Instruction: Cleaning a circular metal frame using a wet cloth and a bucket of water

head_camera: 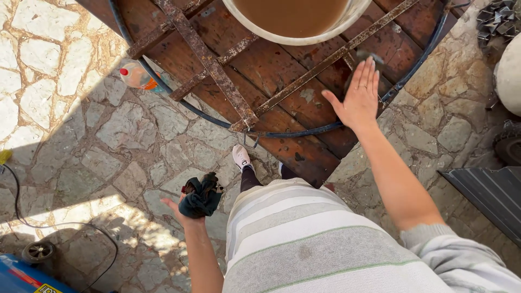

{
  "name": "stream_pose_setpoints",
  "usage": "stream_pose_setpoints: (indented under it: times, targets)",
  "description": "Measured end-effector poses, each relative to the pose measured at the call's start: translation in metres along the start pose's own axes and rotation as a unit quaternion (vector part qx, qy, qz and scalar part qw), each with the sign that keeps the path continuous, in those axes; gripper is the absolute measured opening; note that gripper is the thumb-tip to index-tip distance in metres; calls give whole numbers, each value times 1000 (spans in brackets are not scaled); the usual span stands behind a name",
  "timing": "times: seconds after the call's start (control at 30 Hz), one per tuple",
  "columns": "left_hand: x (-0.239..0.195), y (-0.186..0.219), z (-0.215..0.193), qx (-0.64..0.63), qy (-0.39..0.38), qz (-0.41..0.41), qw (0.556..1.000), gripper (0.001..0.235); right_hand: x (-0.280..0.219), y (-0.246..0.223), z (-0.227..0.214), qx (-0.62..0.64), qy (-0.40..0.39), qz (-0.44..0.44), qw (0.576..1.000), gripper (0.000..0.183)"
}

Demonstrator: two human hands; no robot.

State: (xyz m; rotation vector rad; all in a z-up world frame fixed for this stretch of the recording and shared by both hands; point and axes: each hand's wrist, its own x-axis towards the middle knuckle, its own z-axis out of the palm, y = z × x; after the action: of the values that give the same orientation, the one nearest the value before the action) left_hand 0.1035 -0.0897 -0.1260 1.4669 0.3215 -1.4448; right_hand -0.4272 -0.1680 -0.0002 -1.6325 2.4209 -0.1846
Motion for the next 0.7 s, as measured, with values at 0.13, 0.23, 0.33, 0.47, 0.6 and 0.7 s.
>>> stream_pose_setpoints:
  times: [0.13, 0.23, 0.33, 0.47, 0.6, 0.7]
  targets:
    - [-2, -5, -14, -4, 21, -1, 1000, 102, -52, 22, -2, 5, -28, -3, 1000, 126]
    - [-73, 7, 43, 2, 8, -7, 1000, 100, 14, -2, 2, 19, -26, -39, 999, 125]
    - [-125, 13, 93, -9, 40, -10, 999, 99, 44, -5, 6, 6, -6, -95, 995, 116]
    - [-119, 0, 90, -22, 65, -11, 998, 102, -39, 43, -4, -25, -7, -140, 990, 122]
    - [-112, -15, 78, -28, 75, -2, 997, 99, -17, 49, -1, -70, 15, -228, 971, 119]
    - [-75, -39, 39, -47, 81, -31, 995, 70, 25, 40, -18, -87, -25, -257, 962, 116]
